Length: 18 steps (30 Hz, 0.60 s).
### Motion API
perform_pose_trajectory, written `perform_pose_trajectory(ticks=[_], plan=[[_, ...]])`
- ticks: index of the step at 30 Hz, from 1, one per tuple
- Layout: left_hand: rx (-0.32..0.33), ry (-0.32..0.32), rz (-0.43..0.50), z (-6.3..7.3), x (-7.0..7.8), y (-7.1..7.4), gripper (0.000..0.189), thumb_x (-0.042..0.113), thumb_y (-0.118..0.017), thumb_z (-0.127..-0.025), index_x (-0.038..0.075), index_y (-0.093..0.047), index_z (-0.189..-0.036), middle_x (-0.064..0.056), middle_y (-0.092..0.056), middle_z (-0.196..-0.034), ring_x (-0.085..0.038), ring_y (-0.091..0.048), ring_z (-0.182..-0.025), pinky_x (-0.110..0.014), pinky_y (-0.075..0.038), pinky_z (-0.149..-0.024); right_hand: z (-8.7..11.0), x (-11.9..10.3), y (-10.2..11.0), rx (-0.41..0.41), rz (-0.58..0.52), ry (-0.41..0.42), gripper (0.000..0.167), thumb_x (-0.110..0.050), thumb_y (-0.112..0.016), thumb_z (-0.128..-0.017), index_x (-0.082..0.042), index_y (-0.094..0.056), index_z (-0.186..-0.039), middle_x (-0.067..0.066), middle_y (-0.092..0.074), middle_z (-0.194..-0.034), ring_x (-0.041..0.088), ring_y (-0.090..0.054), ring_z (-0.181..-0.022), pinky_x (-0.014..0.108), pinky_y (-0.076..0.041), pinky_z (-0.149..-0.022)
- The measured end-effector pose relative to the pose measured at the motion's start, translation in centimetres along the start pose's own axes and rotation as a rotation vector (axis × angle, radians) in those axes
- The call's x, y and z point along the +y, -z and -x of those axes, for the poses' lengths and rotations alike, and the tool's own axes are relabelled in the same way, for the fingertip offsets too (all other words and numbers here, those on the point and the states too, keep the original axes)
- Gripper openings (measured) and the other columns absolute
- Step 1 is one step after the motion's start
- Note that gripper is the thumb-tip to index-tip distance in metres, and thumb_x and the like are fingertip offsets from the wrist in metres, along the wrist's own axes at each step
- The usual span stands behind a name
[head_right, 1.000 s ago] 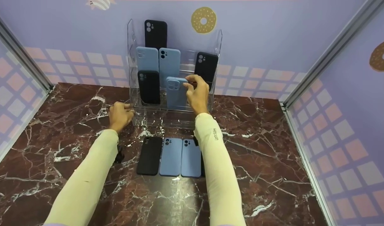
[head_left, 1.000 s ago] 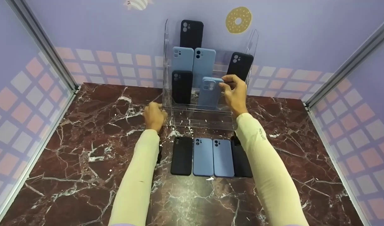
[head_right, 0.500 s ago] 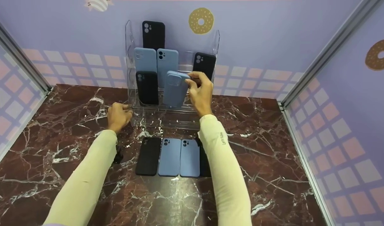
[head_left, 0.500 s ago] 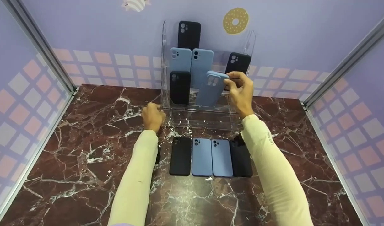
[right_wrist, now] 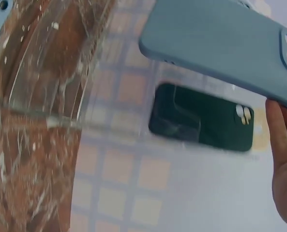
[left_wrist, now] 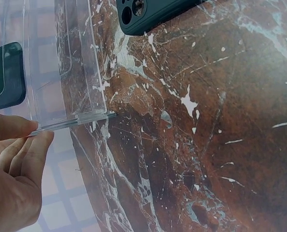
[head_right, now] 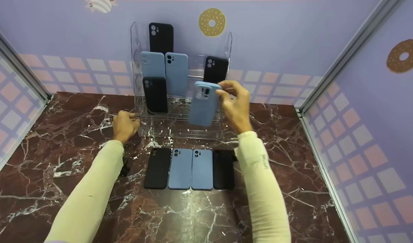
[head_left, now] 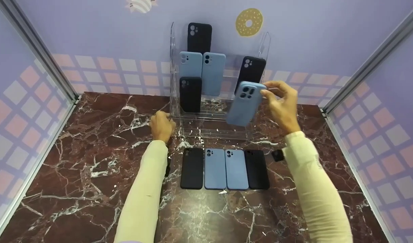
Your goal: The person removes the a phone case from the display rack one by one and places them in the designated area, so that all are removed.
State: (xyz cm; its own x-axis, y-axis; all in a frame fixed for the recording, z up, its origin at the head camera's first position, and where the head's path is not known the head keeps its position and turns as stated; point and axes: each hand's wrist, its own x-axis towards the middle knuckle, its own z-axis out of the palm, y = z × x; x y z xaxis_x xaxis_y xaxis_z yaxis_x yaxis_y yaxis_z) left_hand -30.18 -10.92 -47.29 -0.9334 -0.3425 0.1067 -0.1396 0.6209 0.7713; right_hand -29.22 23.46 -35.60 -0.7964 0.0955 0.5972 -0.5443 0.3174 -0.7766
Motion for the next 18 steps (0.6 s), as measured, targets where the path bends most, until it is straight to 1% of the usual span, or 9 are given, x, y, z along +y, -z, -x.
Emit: perform_pose_trajectory(ticks=[3, 6, 10, 11, 13, 15, 17, 18], plan=[[0.008, -0.012, -0.001, 0.0, 0.0, 0.0, 0.031, 0.003, -0.068, -0.083, -0.002, -0.075, -0.114, -0.021, -0.072, -0.113, -0.052, -0.062, -0.106, -0.057, -0.045, -0.097, 0.4, 0.2, 2.2, -0.021, 0.022, -0.056, 0.016, 0.011, -0.071, -0.087, 0.014, -0.068, -0.102, 0.014, -0.073, -0.097, 0.016, -0.070, -0.080, 0.025, -0.058, -0.075], [0.018, -0.025, 0.003, -0.1, 0.0, 0.0, 0.031, 0.003, -0.068, -0.082, -0.002, -0.075, -0.112, -0.021, -0.074, -0.109, -0.051, -0.064, -0.105, -0.056, -0.046, -0.096, 0.8, 0.9, 4.4, -0.037, 0.052, -0.075, 0.017, 0.009, -0.073, -0.086, 0.012, -0.069, -0.103, 0.011, -0.074, -0.098, 0.015, -0.070, -0.082, 0.025, -0.057, -0.078], [0.028, -0.036, 0.003, 0.0, 0.0, 0.0, 0.030, 0.001, -0.067, -0.081, -0.002, -0.076, -0.110, -0.021, -0.074, -0.107, -0.050, -0.064, -0.104, -0.056, -0.046, -0.095, 1.6, 1.5, 6.9, -0.078, 0.122, -0.124, 0.019, 0.008, -0.072, -0.087, 0.012, -0.069, -0.106, 0.008, -0.073, -0.098, 0.013, -0.070, -0.081, 0.024, -0.057, -0.074], [0.031, -0.040, 0.002, 0.0, 0.0, -0.1, 0.030, 0.001, -0.067, -0.081, -0.002, -0.076, -0.110, -0.021, -0.074, -0.106, -0.050, -0.065, -0.104, -0.057, -0.047, -0.095, 1.8, 1.3, 7.5, -0.095, 0.139, -0.138, 0.020, 0.007, -0.072, -0.088, 0.013, -0.068, -0.106, 0.007, -0.073, -0.097, 0.012, -0.070, -0.081, 0.023, -0.057, -0.074], [0.040, -0.046, 0.004, 0.0, 0.0, -0.1, 0.030, 0.000, -0.066, -0.081, -0.003, -0.076, -0.109, -0.022, -0.074, -0.105, -0.050, -0.065, -0.103, -0.056, -0.047, -0.095, 2.4, 1.0, 8.4, -0.133, 0.176, -0.162, 0.019, 0.008, -0.070, -0.089, 0.014, -0.067, -0.107, 0.011, -0.073, -0.096, 0.012, -0.068, -0.080, 0.021, -0.056, -0.072], [0.046, -0.054, 0.006, 0.0, 0.0, -0.2, 0.030, 0.000, -0.067, -0.081, -0.004, -0.076, -0.109, -0.022, -0.074, -0.105, -0.050, -0.066, -0.103, -0.056, -0.048, -0.094, 3.0, 0.8, 9.1, -0.164, 0.211, -0.168, 0.019, 0.008, -0.070, -0.088, 0.015, -0.067, -0.105, 0.015, -0.072, -0.094, 0.011, -0.066, -0.076, 0.019, -0.055, -0.068], [0.049, -0.058, 0.011, 0.0, 0.0, -0.2, 0.029, 0.000, -0.067, -0.081, -0.004, -0.075, -0.109, -0.022, -0.074, -0.104, -0.049, -0.066, -0.102, -0.056, -0.049, -0.094, 3.5, 0.8, 9.7, -0.192, 0.221, -0.171, 0.019, 0.008, -0.071, -0.088, 0.016, -0.067, -0.104, 0.018, -0.072, -0.092, 0.010, -0.065, -0.075, 0.017, -0.053, -0.067], [0.046, -0.054, 0.012, 0.0, 0.0, -0.1, 0.030, 0.000, -0.067, -0.081, -0.004, -0.075, -0.109, -0.022, -0.074, -0.104, -0.050, -0.066, -0.102, -0.056, -0.049, -0.093, 3.8, 1.1, 10.0, -0.202, 0.225, -0.185, 0.019, 0.008, -0.071, -0.088, 0.017, -0.066, -0.104, 0.020, -0.071, -0.092, 0.009, -0.065, -0.073, 0.018, -0.054, -0.066]])
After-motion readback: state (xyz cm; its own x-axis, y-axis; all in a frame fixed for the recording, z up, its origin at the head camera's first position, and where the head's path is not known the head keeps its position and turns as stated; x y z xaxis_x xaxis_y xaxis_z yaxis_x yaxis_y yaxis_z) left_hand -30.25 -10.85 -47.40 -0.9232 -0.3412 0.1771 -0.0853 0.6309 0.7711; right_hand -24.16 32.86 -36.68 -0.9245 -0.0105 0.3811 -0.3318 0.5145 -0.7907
